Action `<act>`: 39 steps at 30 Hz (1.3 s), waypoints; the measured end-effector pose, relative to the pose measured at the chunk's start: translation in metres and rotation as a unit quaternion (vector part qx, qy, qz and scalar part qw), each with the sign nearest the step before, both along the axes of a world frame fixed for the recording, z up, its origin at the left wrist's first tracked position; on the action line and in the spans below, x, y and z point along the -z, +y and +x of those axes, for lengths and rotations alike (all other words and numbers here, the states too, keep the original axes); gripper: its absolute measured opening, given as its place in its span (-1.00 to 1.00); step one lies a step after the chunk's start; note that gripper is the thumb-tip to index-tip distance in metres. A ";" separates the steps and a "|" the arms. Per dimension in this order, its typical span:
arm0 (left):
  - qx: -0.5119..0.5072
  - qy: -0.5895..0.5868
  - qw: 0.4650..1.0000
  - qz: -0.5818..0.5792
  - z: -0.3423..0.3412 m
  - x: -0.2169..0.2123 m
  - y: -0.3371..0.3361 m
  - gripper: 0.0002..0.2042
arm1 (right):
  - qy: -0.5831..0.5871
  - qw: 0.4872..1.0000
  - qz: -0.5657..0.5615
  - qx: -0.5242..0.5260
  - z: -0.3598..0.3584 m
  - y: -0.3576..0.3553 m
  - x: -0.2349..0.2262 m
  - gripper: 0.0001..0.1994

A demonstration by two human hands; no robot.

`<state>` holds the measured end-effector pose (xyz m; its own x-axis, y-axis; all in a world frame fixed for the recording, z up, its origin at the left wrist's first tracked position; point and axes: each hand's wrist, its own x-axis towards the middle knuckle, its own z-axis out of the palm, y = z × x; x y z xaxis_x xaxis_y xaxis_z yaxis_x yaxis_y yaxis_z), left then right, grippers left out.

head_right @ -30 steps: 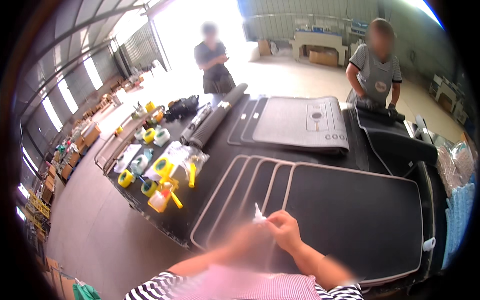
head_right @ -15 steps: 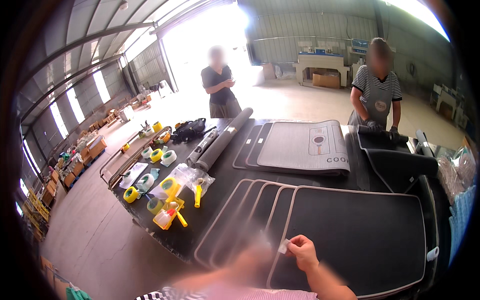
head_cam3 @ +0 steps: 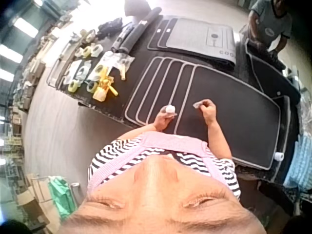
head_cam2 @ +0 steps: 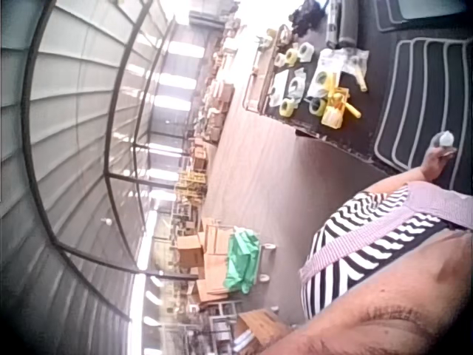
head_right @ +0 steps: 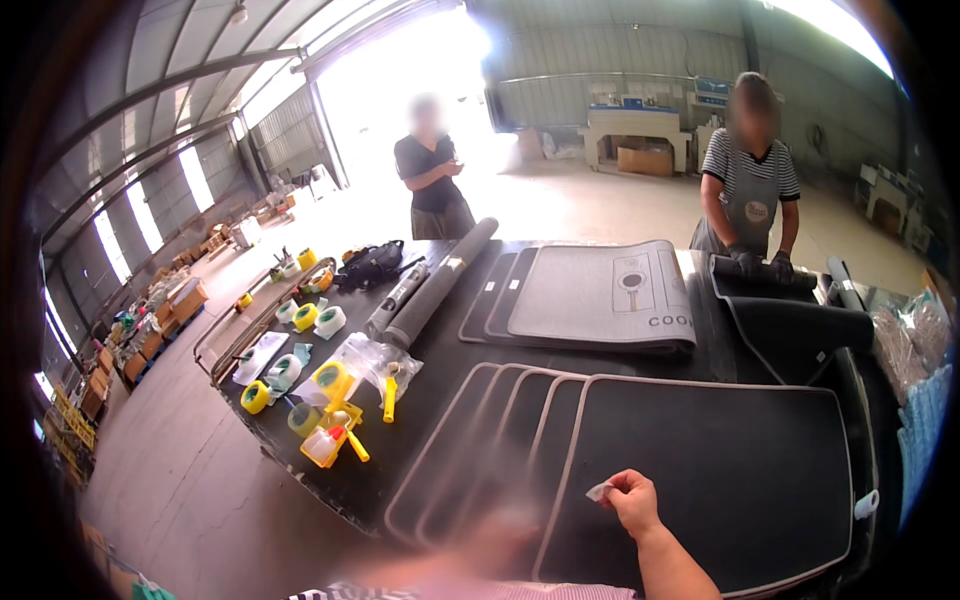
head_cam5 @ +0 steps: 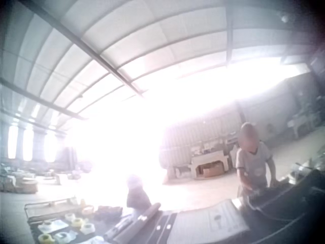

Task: The person picks up a stack of mats from a large box, carries them to a table, and places them down. They then apply liquid from a bottle onto one of the mats and use a small roller to spread it.

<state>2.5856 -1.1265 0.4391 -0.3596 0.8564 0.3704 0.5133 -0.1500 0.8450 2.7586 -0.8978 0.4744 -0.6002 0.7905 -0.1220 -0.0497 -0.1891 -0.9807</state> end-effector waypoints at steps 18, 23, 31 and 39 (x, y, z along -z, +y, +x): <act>-0.002 0.048 0.999 0.001 -0.003 -0.013 0.009 -0.76 | -0.201 0.935 0.277 -0.094 -0.020 0.027 0.003 -0.90; -0.001 0.048 0.999 -0.006 -0.005 -0.013 0.009 -0.77 | -0.234 0.907 0.342 -0.075 -0.049 0.036 0.008 -0.93; -0.003 0.037 0.999 0.001 -0.005 -0.014 0.010 -0.80 | -0.258 0.882 0.387 -0.071 -0.059 0.044 0.008 -0.94; 0.003 0.062 0.998 0.008 -0.005 -0.015 0.010 -0.86 | -0.268 0.873 0.402 -0.073 -0.062 0.050 0.011 -0.94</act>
<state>2.5807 -1.1162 0.4540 -0.3061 0.8520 0.4247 0.6126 -0.1652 0.7729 2.6963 -0.8476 0.4633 -0.7281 0.6704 0.1429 0.4234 0.6038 -0.6754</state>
